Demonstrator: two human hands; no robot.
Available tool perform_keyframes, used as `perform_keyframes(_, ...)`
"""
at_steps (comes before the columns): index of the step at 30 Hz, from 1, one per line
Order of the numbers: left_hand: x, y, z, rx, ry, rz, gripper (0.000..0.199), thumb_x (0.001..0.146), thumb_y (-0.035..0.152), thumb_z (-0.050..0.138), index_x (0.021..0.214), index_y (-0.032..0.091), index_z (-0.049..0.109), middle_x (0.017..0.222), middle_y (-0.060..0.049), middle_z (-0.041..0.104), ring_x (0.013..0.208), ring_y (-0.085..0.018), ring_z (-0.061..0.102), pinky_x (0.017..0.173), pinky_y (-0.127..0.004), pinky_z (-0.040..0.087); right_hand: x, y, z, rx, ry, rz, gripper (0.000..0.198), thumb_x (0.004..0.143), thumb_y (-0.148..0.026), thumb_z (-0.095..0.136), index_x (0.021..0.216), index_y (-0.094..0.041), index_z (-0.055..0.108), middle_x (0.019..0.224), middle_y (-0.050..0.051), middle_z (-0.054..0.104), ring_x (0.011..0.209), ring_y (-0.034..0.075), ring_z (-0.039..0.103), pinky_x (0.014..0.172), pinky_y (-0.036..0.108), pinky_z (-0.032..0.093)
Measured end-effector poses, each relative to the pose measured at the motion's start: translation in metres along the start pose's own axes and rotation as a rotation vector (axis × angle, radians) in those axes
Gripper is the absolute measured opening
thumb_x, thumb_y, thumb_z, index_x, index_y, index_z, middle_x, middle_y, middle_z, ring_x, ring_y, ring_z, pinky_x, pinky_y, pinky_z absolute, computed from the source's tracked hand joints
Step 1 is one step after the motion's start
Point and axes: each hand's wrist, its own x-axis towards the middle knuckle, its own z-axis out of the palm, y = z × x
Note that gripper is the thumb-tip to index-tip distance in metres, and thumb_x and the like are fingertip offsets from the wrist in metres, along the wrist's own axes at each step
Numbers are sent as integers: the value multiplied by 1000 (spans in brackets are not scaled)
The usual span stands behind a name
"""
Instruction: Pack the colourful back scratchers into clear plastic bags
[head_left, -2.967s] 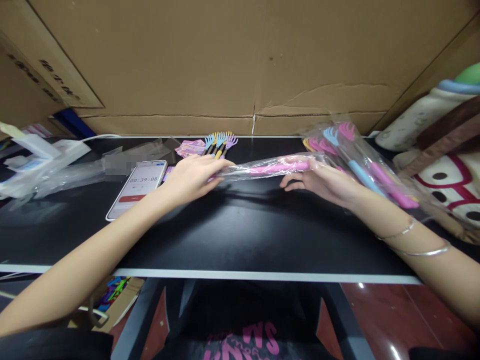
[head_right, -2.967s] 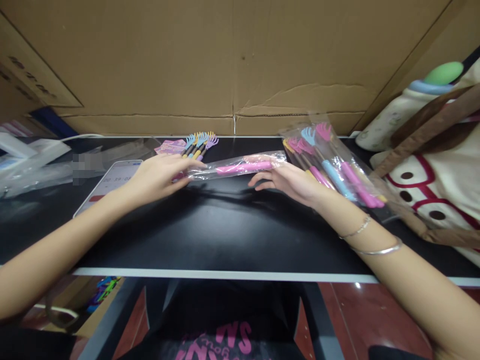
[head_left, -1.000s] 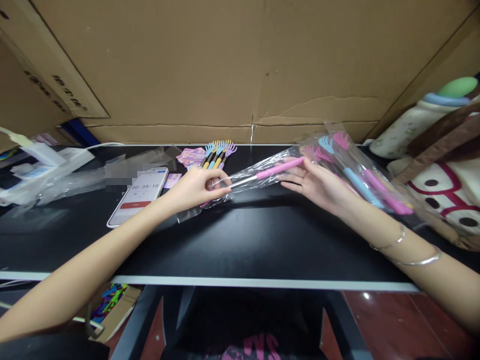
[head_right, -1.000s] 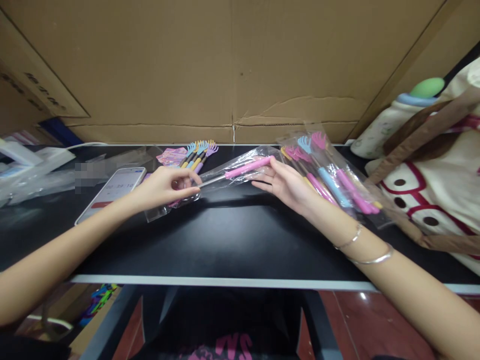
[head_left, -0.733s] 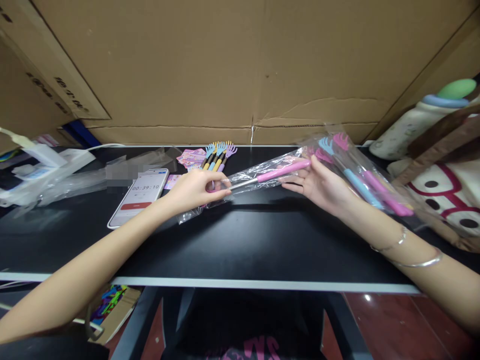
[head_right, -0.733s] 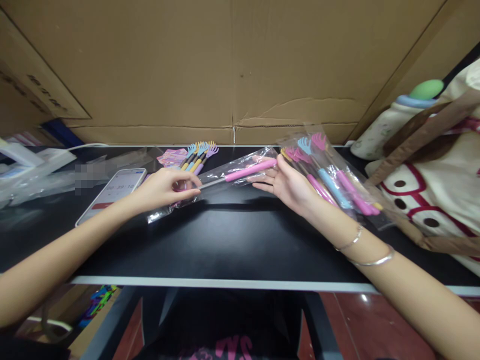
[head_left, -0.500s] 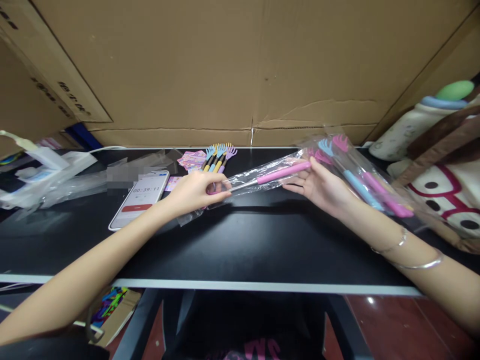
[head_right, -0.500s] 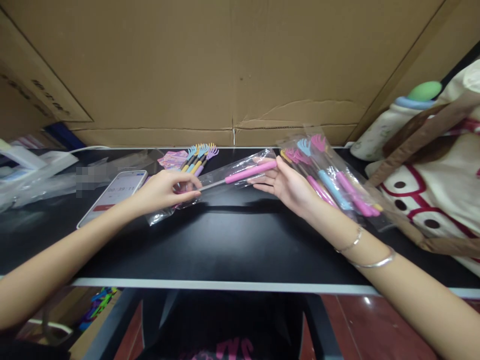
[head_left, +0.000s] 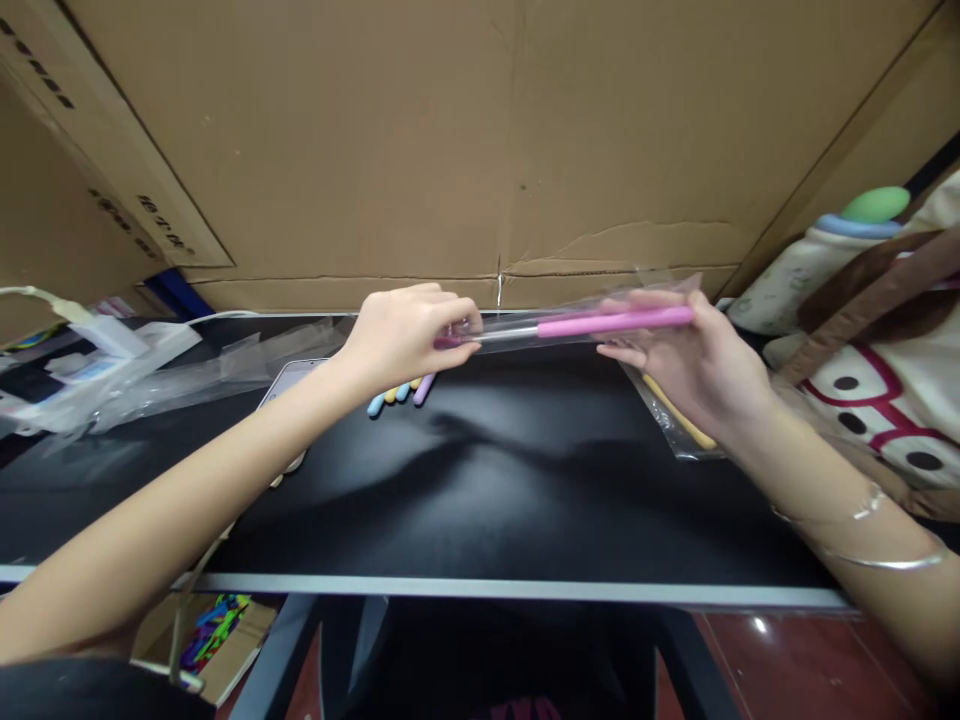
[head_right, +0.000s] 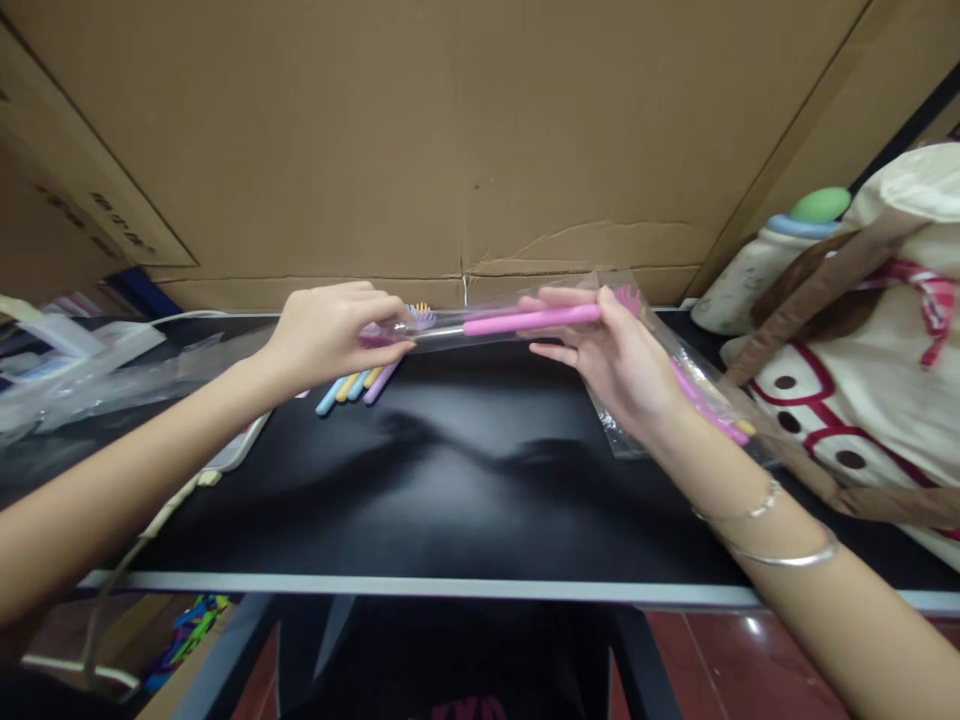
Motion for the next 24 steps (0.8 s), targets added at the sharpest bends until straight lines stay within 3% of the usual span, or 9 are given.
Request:
perform_keyframes(5,20,6,22,101,-19,183,12,88,24,57,92,22,68,91,-4,70,88,-20,60,56,-28,31,-18,-10,6,-415,-55,-365,38,102,-46,38,105,-39,75,116,-1,75,121,28,63,111,52,44)
perform_keyframes(7,25,10,34,124,-63,218,11,87,22,59,95,21,67,94,-5,69,88,-21,61,55,-29,31,-24,-8,10,-657,-158,-544,39,104,-40,35,112,-37,73,116,0,75,112,25,68,104,48,50)
perform_keyframes(10,31,16,51,153,-126,224,12,89,22,59,98,19,66,95,-5,70,89,-21,64,56,-29,33,-27,1,19,-972,-391,-884,36,104,-31,38,119,-24,70,118,6,74,102,22,71,87,40,58)
perform_keyframes(13,33,21,67,168,-194,237,13,90,20,58,102,18,65,95,-6,71,88,-21,67,57,-28,35,-28,14,30,-1169,-485,-1096,28,101,-27,47,112,-16,70,109,8,77,96,19,70,83,33,58)
perform_keyframes(18,31,23,81,185,-217,249,16,94,20,55,108,16,63,100,-8,70,94,-22,67,60,-28,39,-31,30,43,-1249,-541,-1103,25,100,-27,49,101,-17,72,99,5,77,87,16,67,76,28,56)
perform_keyframes(24,15,19,69,178,-287,260,27,92,22,59,119,16,60,117,-9,67,105,-23,65,66,-28,44,-34,44,46,-1290,-610,-967,25,101,-31,49,97,-21,72,102,3,76,86,16,65,73,28,51)
